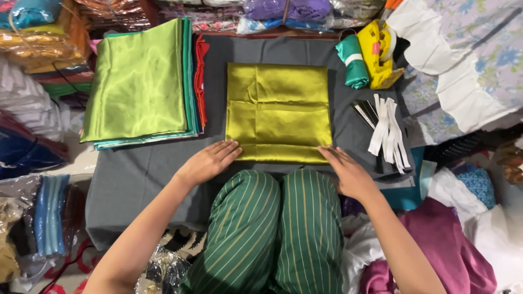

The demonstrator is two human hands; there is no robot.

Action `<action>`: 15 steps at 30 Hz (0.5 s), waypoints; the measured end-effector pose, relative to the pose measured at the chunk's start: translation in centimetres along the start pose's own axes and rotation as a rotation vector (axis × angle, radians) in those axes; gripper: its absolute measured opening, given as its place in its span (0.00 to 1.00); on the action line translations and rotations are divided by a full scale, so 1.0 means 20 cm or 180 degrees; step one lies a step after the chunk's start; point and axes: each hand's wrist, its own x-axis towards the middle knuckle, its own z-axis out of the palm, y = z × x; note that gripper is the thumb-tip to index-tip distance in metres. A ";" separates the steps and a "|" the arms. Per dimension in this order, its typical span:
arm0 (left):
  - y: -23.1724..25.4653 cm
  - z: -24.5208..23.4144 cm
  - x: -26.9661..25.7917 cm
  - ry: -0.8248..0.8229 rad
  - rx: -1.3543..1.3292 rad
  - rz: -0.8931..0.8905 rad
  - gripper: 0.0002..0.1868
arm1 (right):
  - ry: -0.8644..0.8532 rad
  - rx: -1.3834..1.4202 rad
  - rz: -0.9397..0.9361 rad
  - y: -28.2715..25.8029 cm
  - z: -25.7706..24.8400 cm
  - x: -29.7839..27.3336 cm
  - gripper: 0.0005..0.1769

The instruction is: Folding a piece of green satin fabric and securing it with a white band

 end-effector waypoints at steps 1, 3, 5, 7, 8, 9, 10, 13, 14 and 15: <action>0.00 -0.01 0.01 0.0063 -0.0101 -0.0121 0.18 | 0.0101 -0.0233 -0.0212 0.02 0.02 0.01 0.45; -0.01 -0.03 0.04 0.0129 -0.0181 -0.0235 0.16 | 0.0219 -0.0470 -0.0435 0.09 0.07 0.02 0.41; -0.02 -0.04 0.05 0.0156 -0.0376 -0.0700 0.11 | 0.0548 -0.0850 -0.0648 0.18 0.13 0.03 0.32; -0.02 -0.04 0.06 0.0164 -0.0497 -0.0899 0.09 | 0.0599 -0.0955 -0.0664 0.20 0.12 0.03 0.34; -0.02 -0.05 0.06 0.0163 -0.0619 -0.1092 0.08 | 0.0653 -0.1052 -0.0675 0.21 0.12 0.03 0.35; 0.00 -0.07 0.08 0.0166 -0.0612 -0.1100 0.08 | 0.0651 -0.1052 -0.0686 0.18 0.11 0.03 0.35; 0.02 -0.10 0.10 0.0195 -0.0694 -0.1226 0.08 | 0.0724 -0.1140 -0.0719 0.16 0.09 0.04 0.34; 0.08 -0.27 0.18 0.0277 -0.1055 -0.1564 0.07 | 0.0607 -0.0524 -0.0208 0.03 -0.02 0.02 0.38; 0.11 -0.35 0.22 0.0327 -0.1351 -0.1774 0.06 | 0.0401 0.0176 0.0346 -0.02 -0.07 0.00 0.44; 0.12 -0.38 0.21 0.0333 -0.1342 -0.1785 0.06 | 0.0395 0.0175 0.0332 -0.04 -0.11 0.01 0.44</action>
